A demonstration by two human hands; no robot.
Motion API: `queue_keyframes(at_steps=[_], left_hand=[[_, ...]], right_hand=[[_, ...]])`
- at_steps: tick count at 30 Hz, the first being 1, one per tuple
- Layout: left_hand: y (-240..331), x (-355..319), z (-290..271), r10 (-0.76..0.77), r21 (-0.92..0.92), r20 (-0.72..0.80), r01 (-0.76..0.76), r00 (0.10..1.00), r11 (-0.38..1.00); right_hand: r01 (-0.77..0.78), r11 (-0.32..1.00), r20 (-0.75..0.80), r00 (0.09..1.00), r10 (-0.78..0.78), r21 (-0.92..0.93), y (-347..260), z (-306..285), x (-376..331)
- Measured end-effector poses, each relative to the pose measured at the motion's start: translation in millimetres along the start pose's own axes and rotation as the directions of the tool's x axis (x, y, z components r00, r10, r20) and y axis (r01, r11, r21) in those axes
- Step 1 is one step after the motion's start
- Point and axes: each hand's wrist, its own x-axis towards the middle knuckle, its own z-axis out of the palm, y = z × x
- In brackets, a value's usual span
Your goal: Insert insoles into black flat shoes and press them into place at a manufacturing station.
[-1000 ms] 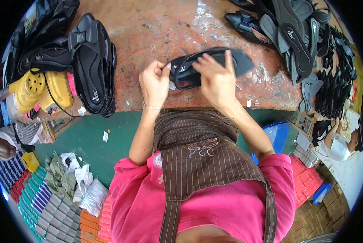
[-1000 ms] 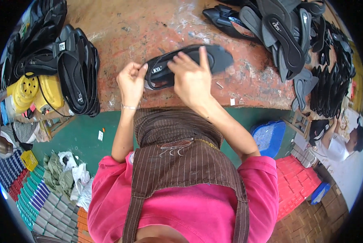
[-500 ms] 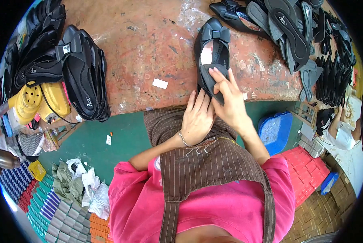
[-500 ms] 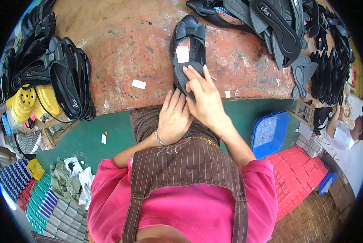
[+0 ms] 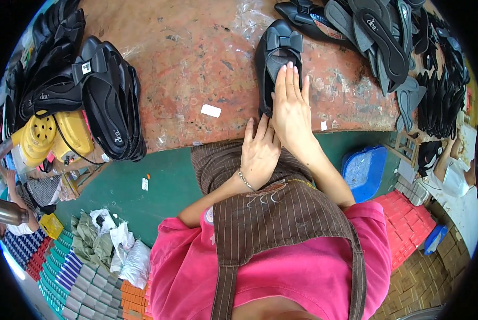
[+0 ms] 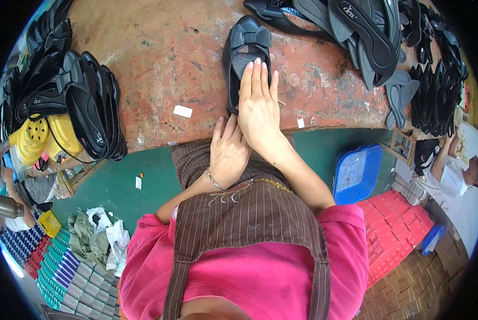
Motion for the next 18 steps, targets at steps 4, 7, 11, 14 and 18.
queue_keyframes(at_steps=[4, 7, 11, 14, 18], left_hand=[[-1.6, 1.6, -2.5, 0.016, -0.002, -0.061, -0.016, 0.998, 1.000], [-2.9, -0.1, -4.9, 0.002, -0.018, -0.042, -0.003, 0.999, 1.000], [-3.5, 1.6, -4.7, 0.014, -0.016, 0.020, -0.013, 1.000, 1.000], [-4.4, 5.4, -4.7, 0.025, -0.020, -0.168, -0.029, 0.986, 0.999], [-5.2, 5.8, -5.1, -0.007, -0.040, 0.044, 0.009, 0.999, 0.999]], right_hand=[[-0.070, 0.960, 0.122, 0.992, 0.038, 0.272, 6.6, 6.4, 15.8], [-0.035, 0.987, 0.007, 0.999, 0.034, 0.156, 1.9, -0.5, 9.0], [0.053, 0.991, 0.135, 0.988, -0.070, 0.126, 1.9, -5.3, -0.1], [-0.038, 0.991, 0.208, 0.978, 0.011, 0.126, 5.7, -1.5, 15.5], [0.066, 0.992, -0.079, 0.994, -0.074, -0.105, 8.3, 20.0, 20.2]])
